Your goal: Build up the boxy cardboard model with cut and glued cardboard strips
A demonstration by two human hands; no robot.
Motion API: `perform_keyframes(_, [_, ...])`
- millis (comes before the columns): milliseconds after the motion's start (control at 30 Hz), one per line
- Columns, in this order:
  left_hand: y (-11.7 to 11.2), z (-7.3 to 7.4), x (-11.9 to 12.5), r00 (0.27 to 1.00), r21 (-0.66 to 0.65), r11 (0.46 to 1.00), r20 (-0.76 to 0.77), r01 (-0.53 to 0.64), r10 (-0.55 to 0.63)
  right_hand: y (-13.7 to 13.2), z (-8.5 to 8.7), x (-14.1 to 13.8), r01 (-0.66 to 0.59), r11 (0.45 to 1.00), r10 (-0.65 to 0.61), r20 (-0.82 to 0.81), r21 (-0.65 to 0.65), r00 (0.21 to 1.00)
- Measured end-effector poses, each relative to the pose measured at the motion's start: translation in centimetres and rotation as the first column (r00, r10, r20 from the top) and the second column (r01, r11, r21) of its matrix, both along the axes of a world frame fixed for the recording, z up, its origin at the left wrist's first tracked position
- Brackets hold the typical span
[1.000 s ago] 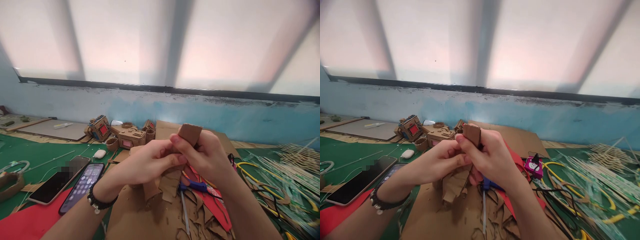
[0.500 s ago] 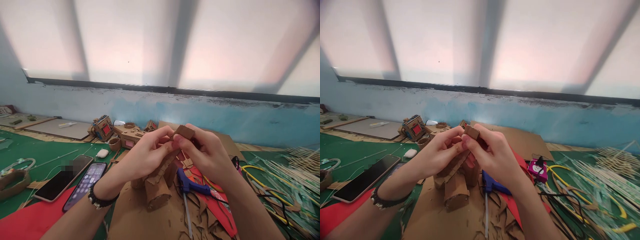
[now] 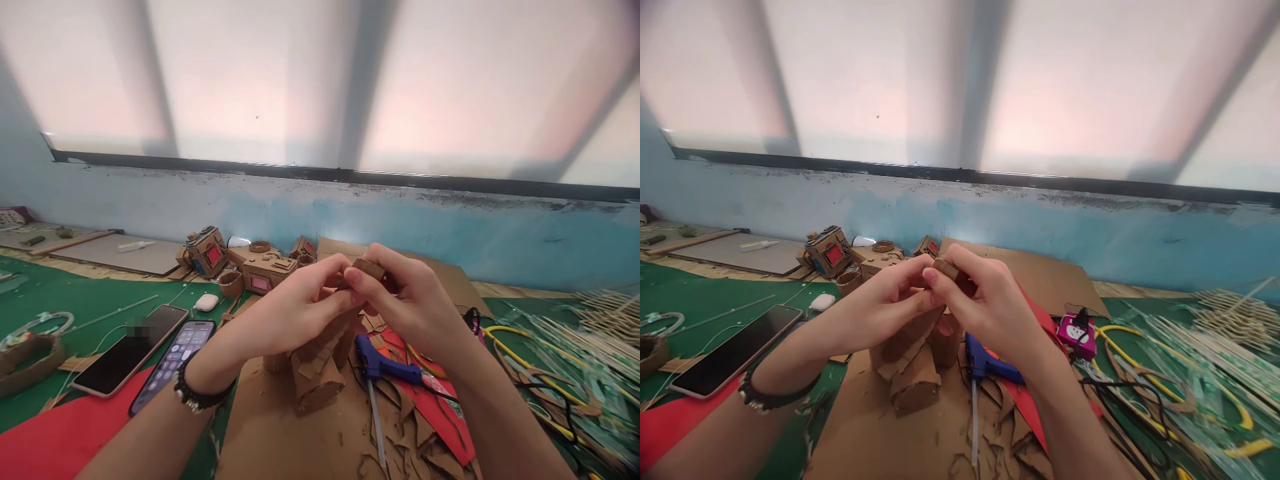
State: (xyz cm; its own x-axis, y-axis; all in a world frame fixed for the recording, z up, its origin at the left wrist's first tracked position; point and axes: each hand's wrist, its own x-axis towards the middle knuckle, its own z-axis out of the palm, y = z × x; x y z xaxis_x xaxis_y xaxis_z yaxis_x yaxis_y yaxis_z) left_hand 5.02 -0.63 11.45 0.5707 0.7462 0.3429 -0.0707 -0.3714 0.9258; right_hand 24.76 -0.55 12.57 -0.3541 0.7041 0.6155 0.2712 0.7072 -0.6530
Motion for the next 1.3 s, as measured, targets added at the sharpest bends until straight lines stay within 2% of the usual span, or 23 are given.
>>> perform_keyframes(133, [-0.4, -0.5, 0.8, 0.996, 0.003, 0.999, 0.080, 0.051, -0.051, -0.5, 0.0, -0.1, -0.056, 0.997, 0.055, 0.019, 0.048, 0.998])
perform_keyframes(200, [-0.3, -0.8, 1.2, 0.996, -0.009, 1.000, 0.087, 0.022, -0.021, -0.4, -0.2, -0.1, -0.057, 0.997, 0.055, 0.035, 0.054, 0.998])
perform_keyframes(267, [0.0, -1.0, 1.2, 0.996, -0.027, 1.000, 0.089, -0.003, 0.006, 0.1, -0.4, 0.1, -0.044, 0.999, 0.044, 0.033, 0.004, 0.998])
perform_keyframes(367, [0.7, -0.9, 0.7, 0.998, -0.059, 0.998, 0.065, 0.017, -0.013, 0.9, -0.7, 0.4, -0.011, 0.996, 0.012, 0.008, -0.086, 1.000])
perform_keyframes(500, [0.9, -0.4, -0.2, 0.999, -0.051, 0.998, -0.020, 0.029, -0.030, 1.0, -0.4, 0.8, 0.051, 0.998, -0.050, 0.031, -0.029, 0.998])
perform_keyframes(700, [0.5, 0.2, -1.1, 0.999, 0.088, 0.995, -0.024, -0.038, 0.041, 0.0, -0.5, -0.6, -0.090, 0.996, 0.090, 0.007, -0.005, 0.996])
perform_keyframes(833, [-0.3, 1.0, -1.5, 0.998, 0.089, 0.995, -0.028, -0.055, 0.057, -0.1, -1.1, -1.4, -0.152, 0.988, 0.151, -0.073, 0.000, 0.986])
perform_keyframes(933, [-0.7, 1.3, -1.3, 0.991, 0.125, 0.984, 0.013, -0.131, 0.130, 0.1, -1.2, -1.3, -0.205, 0.978, 0.199, -0.129, -0.030, 0.971])
perform_keyframes(1033, [-0.6, 1.1, -0.9, 0.980, 0.131, 0.973, 0.069, -0.193, 0.185, 0.3, -0.9, -0.8, -0.150, 0.988, 0.147, -0.098, -0.029, 0.984])
perform_keyframes(1200, [-0.1, 0.6, -0.7, 0.931, 0.130, 0.931, 0.181, -0.341, 0.316, 0.4, -0.9, -0.7, 0.035, 0.998, -0.038, 0.059, 0.061, 0.998])
perform_keyframes(1300, [-0.3, 0.7, -0.9, 0.936, 0.163, 0.929, 0.184, -0.331, 0.301, 0.2, -0.9, -1.1, 0.043, 0.996, -0.053, 0.124, 0.082, 0.991])
